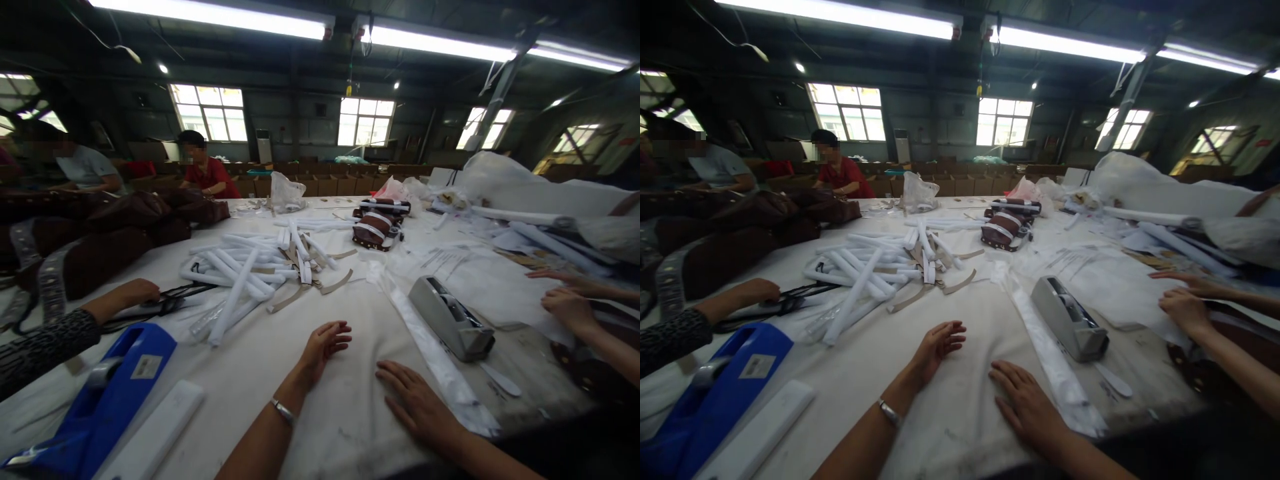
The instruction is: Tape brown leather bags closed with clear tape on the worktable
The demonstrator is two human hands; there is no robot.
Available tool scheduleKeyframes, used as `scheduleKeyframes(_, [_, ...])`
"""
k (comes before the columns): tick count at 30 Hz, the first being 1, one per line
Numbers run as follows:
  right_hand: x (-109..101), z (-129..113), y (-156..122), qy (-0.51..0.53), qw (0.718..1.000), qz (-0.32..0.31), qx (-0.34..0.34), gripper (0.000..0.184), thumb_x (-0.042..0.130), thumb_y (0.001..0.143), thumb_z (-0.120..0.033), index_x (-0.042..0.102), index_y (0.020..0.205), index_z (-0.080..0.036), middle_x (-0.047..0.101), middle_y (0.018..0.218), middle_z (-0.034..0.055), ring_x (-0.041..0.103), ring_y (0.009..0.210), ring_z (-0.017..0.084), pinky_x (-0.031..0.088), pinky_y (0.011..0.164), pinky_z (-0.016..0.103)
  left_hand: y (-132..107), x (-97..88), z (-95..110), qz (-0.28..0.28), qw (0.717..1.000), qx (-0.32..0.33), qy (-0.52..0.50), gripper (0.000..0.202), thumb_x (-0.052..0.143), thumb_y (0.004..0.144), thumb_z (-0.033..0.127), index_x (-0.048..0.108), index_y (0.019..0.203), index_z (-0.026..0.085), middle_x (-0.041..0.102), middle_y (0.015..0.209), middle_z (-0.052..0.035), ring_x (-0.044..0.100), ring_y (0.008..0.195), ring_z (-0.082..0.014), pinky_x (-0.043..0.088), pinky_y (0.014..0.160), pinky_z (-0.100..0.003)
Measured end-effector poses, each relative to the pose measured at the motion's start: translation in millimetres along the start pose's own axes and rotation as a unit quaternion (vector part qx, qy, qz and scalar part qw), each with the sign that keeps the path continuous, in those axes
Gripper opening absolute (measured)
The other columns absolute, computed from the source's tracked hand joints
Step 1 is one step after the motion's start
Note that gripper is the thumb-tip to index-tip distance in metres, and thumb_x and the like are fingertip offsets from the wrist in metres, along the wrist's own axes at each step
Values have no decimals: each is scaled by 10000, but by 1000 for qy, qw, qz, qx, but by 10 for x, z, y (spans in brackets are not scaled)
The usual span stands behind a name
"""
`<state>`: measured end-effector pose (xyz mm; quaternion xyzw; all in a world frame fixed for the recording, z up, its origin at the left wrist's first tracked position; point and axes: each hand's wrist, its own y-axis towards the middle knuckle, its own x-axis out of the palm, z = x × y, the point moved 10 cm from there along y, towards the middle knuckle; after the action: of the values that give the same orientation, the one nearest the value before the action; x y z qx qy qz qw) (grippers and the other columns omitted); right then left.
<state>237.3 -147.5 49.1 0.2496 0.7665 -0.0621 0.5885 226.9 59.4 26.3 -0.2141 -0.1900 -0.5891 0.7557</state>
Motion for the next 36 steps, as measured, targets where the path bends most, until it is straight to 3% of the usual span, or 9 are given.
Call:
scheduleKeyframes(5, [-213, -319, 312, 86, 996, -26, -25, 278, 581, 930, -314, 703, 1176, -271, 709, 1196, 66, 666, 1094, 259, 543, 979, 395, 10, -80, 3, 20, 998, 7, -58, 361, 707, 839, 387, 704, 1110, 149, 709, 1181, -125, 698, 961, -188, 541, 870, -296])
scheduleKeyframes(10, [-448, -556, 948, 174, 980, 80, -58, 292, 547, 958, -276, 666, 1225, -292, 698, 1214, 28, 667, 1086, 221, 529, 972, 354, -1, -56, 11, 24, 997, 19, -77, 341, 728, 827, 345, 711, 1085, 124, 723, 1144, -133, 696, 999, -216, 532, 906, -322])
scheduleKeyframes(15, [-297, 29, 1649, 218, 957, 174, 85, 322, 573, 907, -273, 680, 1207, -225, 629, 1327, 71, 667, 1069, 221, 518, 1003, 375, 20, -149, 40, 58, 993, 25, -105, 325, 673, 866, 361, 700, 1119, 158, 688, 1246, -119, 641, 1161, -221, 513, 968, -323])
scheduleKeyframes(18, [-175, 460, 1956, 210, 941, 210, 165, 363, 585, 881, -268, 683, 1205, -136, 470, 1486, 160, 459, 1361, 319, 367, 1151, 460, 37, -168, 19, 64, 992, 7, -113, 351, 666, 876, 361, 687, 1151, 144, 690, 1227, -133, 677, 1068, -208, 531, 936, -323])
scheduleKeyframes(21, [-65, 793, 2167, 218, 919, 235, 231, 405, 615, 854, -267, 674, 1226, -118, 377, 1550, 183, 281, 1463, 366, 241, 1201, 517, 46, -142, 11, 59, 991, -3, -116, 348, 653, 887, 337, 683, 1162, 125, 692, 1215, -142, 688, 1020, -204, 544, 907, -321])
scheduleKeyframes(26, [94, 1012, 2336, 289, 881, 271, 259, 407, 667, 809, -314, 690, 1184, -158, 535, 1441, 162, 281, 1454, 384, 129, 1194, 607, 61, -119, -13, 49, 991, -14, -127, 341, 642, 897, 325, 684, 1169, 124, 694, 1212, -141, 691, 1009, -208, 552, 871, -313])
scheduleKeyframes(28, [111, 1039, 2327, 336, 860, 297, 242, 395, 623, 843, -393, 695, 1156, -164, 611, 1357, 148, 369, 1411, 348, 182, 1197, 558, 74, -136, -6, 48, 991, -14, -127, 348, 648, 895, 333, 684, 1174, 128, 693, 1218, -139, 691, 1014, -214, 555, 859, -313])
scheduleKeyframes(32, [136, 1134, 2269, 450, 799, 336, 216, 481, 616, 825, -585, 699, 1074, -183, 698, 1176, 121, 620, 1122, 291, 431, 1059, 445, 109, -278, 94, 79, 988, 6, -129, 326, 652, 892, 315, 696, 1153, 125, 711, 1185, -130, 699, 976, -200, 566, 816, -290])
scheduleKeyframes(36, [226, 1152, 2340, 576, 730, 313, 193, 584, 780, 663, -631, 659, 1071, -233, 712, 1026, 52, 666, 964, 234, 538, 887, 380, 100, -636, 198, 202, 963, 43, -173, 234, 650, 890, 257, 717, 1088, 152, 736, 1123, -93, 702, 924, -147, 565, 796, -235])
